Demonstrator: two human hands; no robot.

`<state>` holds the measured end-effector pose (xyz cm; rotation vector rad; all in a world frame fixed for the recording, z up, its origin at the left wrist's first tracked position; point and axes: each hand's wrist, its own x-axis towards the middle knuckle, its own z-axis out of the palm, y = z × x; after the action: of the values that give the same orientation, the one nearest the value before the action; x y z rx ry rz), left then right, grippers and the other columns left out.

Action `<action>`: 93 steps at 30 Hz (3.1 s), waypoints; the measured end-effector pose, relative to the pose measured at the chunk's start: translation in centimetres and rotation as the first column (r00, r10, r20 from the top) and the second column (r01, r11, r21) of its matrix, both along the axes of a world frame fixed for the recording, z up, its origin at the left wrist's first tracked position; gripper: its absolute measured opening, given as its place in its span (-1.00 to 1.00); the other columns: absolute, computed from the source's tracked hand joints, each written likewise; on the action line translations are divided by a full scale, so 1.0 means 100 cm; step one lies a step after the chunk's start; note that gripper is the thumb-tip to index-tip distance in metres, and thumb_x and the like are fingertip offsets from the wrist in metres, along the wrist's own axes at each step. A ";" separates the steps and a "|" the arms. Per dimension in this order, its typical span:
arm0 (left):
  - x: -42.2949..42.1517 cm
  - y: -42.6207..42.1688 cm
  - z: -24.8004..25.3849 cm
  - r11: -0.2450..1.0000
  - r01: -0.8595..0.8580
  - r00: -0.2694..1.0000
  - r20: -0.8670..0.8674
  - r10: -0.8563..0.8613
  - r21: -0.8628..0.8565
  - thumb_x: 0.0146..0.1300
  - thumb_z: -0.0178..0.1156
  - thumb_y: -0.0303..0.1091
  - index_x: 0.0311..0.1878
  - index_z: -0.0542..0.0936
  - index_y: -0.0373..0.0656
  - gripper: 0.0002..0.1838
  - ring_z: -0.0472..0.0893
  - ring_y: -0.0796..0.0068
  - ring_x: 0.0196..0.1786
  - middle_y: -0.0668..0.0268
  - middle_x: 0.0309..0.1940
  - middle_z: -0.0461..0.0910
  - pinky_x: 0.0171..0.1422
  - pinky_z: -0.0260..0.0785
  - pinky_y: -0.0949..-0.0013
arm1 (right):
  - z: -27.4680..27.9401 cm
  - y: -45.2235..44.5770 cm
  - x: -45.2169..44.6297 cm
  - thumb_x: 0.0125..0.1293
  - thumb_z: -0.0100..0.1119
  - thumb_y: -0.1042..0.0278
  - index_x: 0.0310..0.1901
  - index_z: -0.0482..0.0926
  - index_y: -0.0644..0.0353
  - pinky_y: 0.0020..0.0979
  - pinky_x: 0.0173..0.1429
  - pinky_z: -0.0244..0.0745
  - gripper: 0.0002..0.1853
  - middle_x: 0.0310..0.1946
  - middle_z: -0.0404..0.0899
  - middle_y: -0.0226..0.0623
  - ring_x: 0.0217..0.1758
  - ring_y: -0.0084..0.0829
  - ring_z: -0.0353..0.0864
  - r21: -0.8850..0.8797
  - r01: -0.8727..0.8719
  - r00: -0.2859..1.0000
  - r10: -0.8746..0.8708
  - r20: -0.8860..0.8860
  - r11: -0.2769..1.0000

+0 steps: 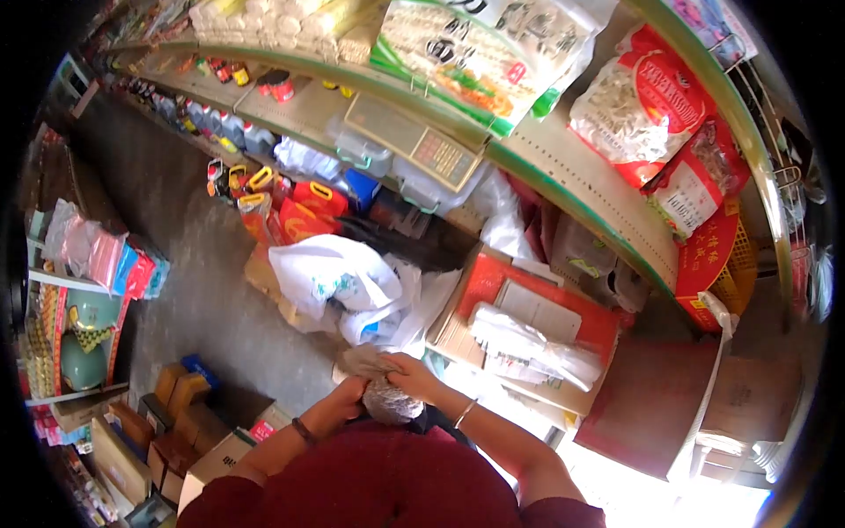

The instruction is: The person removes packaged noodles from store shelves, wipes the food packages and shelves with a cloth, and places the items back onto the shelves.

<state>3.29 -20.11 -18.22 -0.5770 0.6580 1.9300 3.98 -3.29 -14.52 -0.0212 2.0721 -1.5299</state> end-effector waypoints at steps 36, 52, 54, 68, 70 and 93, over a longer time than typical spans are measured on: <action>-0.053 -0.271 0.023 0.878 0.244 0.825 -0.387 -0.411 -0.412 0.30 -0.05 -0.14 0.00 0.46 -0.13 -0.66 0.48 0.57 -0.30 0.44 -0.35 0.49 -0.17 0.37 0.48 | 0.090 -0.211 0.021 0.23 -0.12 0.40 0.07 0.36 0.39 -0.38 0.14 0.33 -0.61 -0.10 0.51 -0.16 0.01 -0.34 0.47 -0.435 0.664 0.746 -0.576 0.334 0.607; -0.225 -0.239 0.169 0.980 0.143 0.675 -0.738 0.007 0.140 0.16 0.12 -0.51 0.05 0.44 -0.29 -0.65 0.48 0.55 -0.02 0.33 -0.07 0.52 0.11 0.32 0.44 | 0.119 -0.222 -0.129 0.29 -0.15 0.13 0.05 0.44 0.25 -0.15 0.18 0.33 -0.57 -0.03 0.51 -0.12 0.06 -0.17 0.46 -0.884 0.377 0.734 -0.493 0.467 -0.275; -0.233 -0.232 0.179 0.982 0.145 0.627 -0.779 0.002 0.120 0.13 0.14 -0.51 0.08 0.41 -0.29 -0.60 0.47 0.53 0.01 0.32 -0.05 0.50 0.14 0.30 0.43 | 0.105 -0.210 -0.144 0.24 -0.07 0.13 0.05 0.44 0.24 -0.13 0.20 0.30 -0.56 -0.01 0.50 -0.13 0.07 -0.15 0.45 -0.877 0.379 0.716 -0.507 0.480 -0.295; -0.294 -0.128 0.198 0.884 0.164 -0.323 -0.870 -0.372 -0.439 0.09 0.17 -0.36 -0.03 0.48 -0.27 -0.64 0.54 0.30 -0.09 0.11 -0.10 0.51 -0.01 0.37 0.30 | 0.042 -0.186 -0.171 0.30 -0.07 0.12 0.21 0.24 0.16 -0.39 0.04 0.38 -0.50 0.04 0.41 -0.28 0.00 -0.39 0.45 -0.730 0.639 0.522 -0.833 0.181 0.242; -0.291 -0.101 0.199 0.694 0.285 -0.712 -0.631 -0.308 -0.661 0.05 0.21 -0.25 -0.12 0.49 -0.29 -0.63 0.53 0.13 -0.20 0.07 -0.23 0.51 -0.13 0.36 0.22 | 0.021 -0.206 -0.180 0.31 -0.09 0.07 0.23 0.20 0.15 -0.32 0.09 0.36 -0.48 0.12 0.34 -0.25 0.06 -0.34 0.42 -0.787 0.526 0.494 -0.869 -0.024 0.321; -0.627 0.171 0.348 0.994 -0.104 -0.434 -0.901 -0.005 0.044 0.16 0.17 -0.17 -0.07 0.54 -0.18 -0.65 0.54 0.37 -0.10 0.21 -0.16 0.58 -0.03 0.30 0.37 | 0.179 -0.057 -0.277 0.20 0.01 0.20 0.02 0.39 0.21 -0.30 0.06 0.33 -0.61 -0.08 0.41 -0.17 -0.02 -0.27 0.39 -0.087 0.980 0.059 -0.673 -0.737 0.181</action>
<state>-59.45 -3.01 16.63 1.6384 1.8130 2.0175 -23.76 -8.99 3.43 1.4299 3.3182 -1.6638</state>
